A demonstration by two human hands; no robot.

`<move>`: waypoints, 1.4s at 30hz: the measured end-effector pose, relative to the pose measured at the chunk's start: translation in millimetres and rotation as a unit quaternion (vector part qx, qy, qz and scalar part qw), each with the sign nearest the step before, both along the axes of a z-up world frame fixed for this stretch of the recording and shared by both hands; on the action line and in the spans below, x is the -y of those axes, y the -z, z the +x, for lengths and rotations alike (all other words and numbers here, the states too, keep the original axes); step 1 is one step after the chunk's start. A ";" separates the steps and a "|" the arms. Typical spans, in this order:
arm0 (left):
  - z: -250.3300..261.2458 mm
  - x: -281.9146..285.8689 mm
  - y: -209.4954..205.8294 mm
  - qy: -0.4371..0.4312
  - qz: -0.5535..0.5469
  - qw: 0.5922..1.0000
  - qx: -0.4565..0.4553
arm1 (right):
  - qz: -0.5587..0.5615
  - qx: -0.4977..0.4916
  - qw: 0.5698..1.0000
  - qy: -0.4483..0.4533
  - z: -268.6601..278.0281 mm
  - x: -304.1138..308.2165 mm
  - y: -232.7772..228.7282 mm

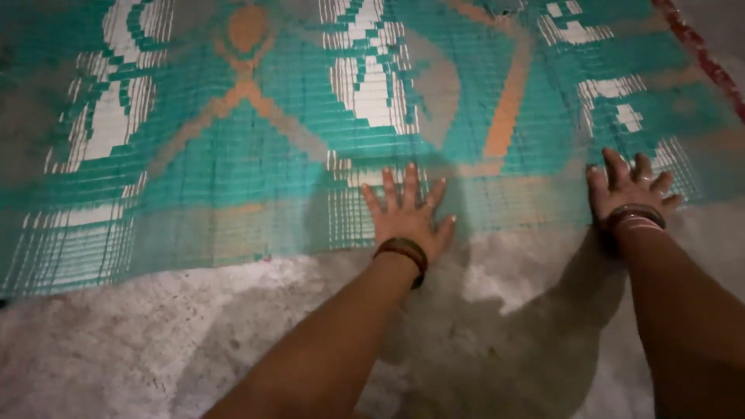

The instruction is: The person unfolds a mat on the floor and smooths it out by hand.

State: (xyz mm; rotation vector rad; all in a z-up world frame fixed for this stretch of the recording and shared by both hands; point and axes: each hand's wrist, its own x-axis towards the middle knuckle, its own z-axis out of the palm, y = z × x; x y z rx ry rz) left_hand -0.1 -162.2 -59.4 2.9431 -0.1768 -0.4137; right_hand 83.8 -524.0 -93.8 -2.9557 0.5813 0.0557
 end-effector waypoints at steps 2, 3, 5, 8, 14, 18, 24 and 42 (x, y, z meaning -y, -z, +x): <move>0.6 -7.2 -5.7 0.012 -0.006 1.000 -0.021 | -0.006 -0.012 1.000 0.010 3.2 -0.7 2.5; 3.9 -9.4 -10.5 0.017 -0.008 0.999 -0.029 | -0.009 -0.015 1.000 0.014 9.2 -0.2 2.1; 6.6 -15.7 -21.3 0.030 -0.019 0.997 -0.072 | -0.010 -0.051 0.998 0.040 16.2 -1.4 -0.1; 9.2 -29.4 -43.3 0.023 -0.053 0.994 -0.096 | 0.000 -0.149 0.986 0.079 37.4 -11.3 -15.4; -38.7 -69.1 -54.2 -0.114 -0.049 0.990 -0.069 | 0.010 -0.034 0.999 -0.012 47.6 -87.1 -13.7; -58.4 -92.9 -25.7 -0.122 0.000 0.990 -0.073 | 0.009 -0.025 0.999 -0.033 21.1 -137.6 7.2; -41.6 -111.3 12.6 -0.084 -0.094 0.992 0.000 | -0.007 0.003 0.999 -0.050 12.4 -138.0 7.4; -30.2 -164.0 -3.0 -0.153 -0.130 0.980 0.009 | 0.014 0.048 0.984 -0.170 47.1 -302.5 14.1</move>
